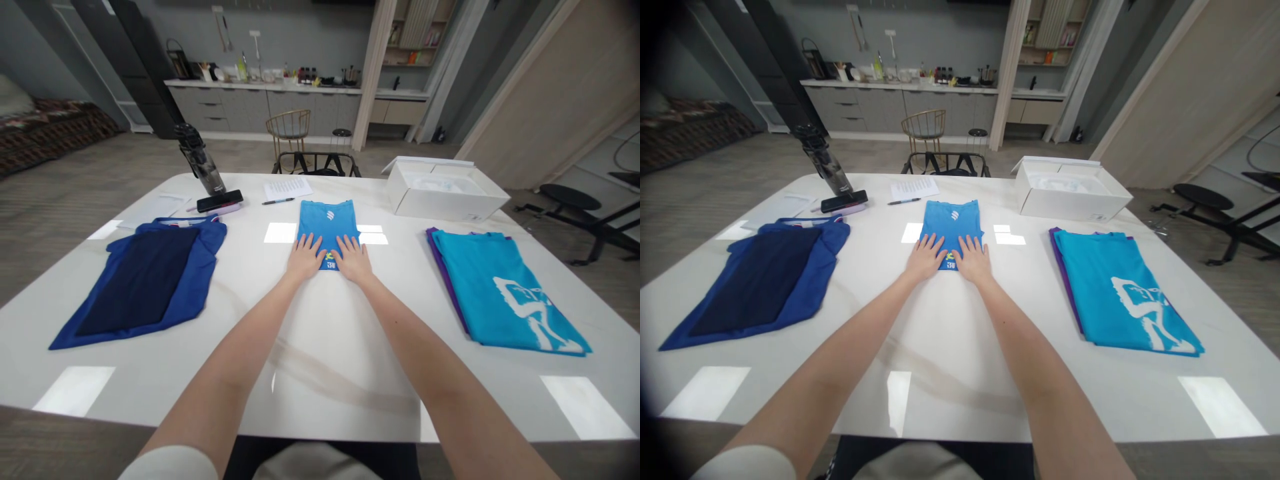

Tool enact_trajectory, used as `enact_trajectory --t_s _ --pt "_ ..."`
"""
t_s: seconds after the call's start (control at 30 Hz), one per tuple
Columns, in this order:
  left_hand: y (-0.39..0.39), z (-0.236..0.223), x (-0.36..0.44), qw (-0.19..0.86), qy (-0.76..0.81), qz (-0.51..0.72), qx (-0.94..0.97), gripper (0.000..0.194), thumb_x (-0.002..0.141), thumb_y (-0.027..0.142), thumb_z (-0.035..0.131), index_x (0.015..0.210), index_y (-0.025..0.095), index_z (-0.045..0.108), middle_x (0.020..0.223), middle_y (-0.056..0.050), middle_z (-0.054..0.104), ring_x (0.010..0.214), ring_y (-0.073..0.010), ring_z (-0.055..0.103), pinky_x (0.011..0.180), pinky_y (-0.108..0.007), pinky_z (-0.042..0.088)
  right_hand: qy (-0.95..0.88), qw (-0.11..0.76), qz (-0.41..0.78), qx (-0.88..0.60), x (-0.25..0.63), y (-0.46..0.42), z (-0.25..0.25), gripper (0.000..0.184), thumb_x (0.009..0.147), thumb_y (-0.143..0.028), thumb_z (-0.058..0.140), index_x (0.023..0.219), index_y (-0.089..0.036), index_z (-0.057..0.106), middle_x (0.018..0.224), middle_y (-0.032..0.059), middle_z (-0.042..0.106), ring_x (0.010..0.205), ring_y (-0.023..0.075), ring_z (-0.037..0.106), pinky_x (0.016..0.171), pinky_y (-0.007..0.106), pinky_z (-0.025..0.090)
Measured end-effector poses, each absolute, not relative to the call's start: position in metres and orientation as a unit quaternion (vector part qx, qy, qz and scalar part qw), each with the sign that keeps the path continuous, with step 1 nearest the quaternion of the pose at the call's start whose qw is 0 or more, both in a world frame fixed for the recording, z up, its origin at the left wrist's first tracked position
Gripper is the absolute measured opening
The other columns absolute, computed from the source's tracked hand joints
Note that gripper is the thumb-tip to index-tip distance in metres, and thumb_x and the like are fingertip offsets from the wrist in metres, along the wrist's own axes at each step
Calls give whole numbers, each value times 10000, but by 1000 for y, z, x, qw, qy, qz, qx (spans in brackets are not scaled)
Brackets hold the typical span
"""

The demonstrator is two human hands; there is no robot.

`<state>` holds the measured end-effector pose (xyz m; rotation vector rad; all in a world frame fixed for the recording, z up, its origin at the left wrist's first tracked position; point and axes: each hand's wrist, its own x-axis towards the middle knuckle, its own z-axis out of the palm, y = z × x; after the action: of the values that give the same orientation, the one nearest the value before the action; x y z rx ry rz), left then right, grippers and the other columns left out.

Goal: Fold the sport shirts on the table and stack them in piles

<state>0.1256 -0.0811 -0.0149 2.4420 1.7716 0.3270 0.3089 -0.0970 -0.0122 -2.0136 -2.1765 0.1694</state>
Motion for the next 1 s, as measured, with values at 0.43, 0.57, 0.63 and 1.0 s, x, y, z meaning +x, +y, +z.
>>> enact_trajectory --t_s 0.43,0.57,0.63,1.0 --pt "-135 -4 99 91 561 56 821 723 1046 629 243 1659 245 245 1736 -124 138 1606 -292 146 1278 -589 107 -754 43 94 -649 325 -152 -7 642 1070 -614 252 1659 -359 239 1739 41 161 1595 317 133 1252 616 136" --pt "-155 1 84 83 549 38 831 625 1081 428 221 1652 177 256 1723 -124 196 1594 -260 204 1286 -547 149 -759 58 112 -638 337 -175 2 573 1095 -417 303 1637 -236 341 1709 85 257 1577 286 229 1263 539 198" --pt "-162 5 77 73 540 30 838 590 1074 326 229 1639 170 292 1703 -127 265 1577 -248 262 1281 -549 172 -754 74 117 -642 342 -184 7 540 1078 -269 303 1595 -172 426 1668 102 353 1541 251 329 1256 460 257" --pt "-169 14 69 15 527 31 849 582 978 103 334 1532 192 487 1602 -134 469 1464 -226 468 1268 -513 210 -739 103 88 -660 339 -194 0 517 1085 -303 315 1528 -130 520 1621 103 439 1488 287 408 1222 463 304"
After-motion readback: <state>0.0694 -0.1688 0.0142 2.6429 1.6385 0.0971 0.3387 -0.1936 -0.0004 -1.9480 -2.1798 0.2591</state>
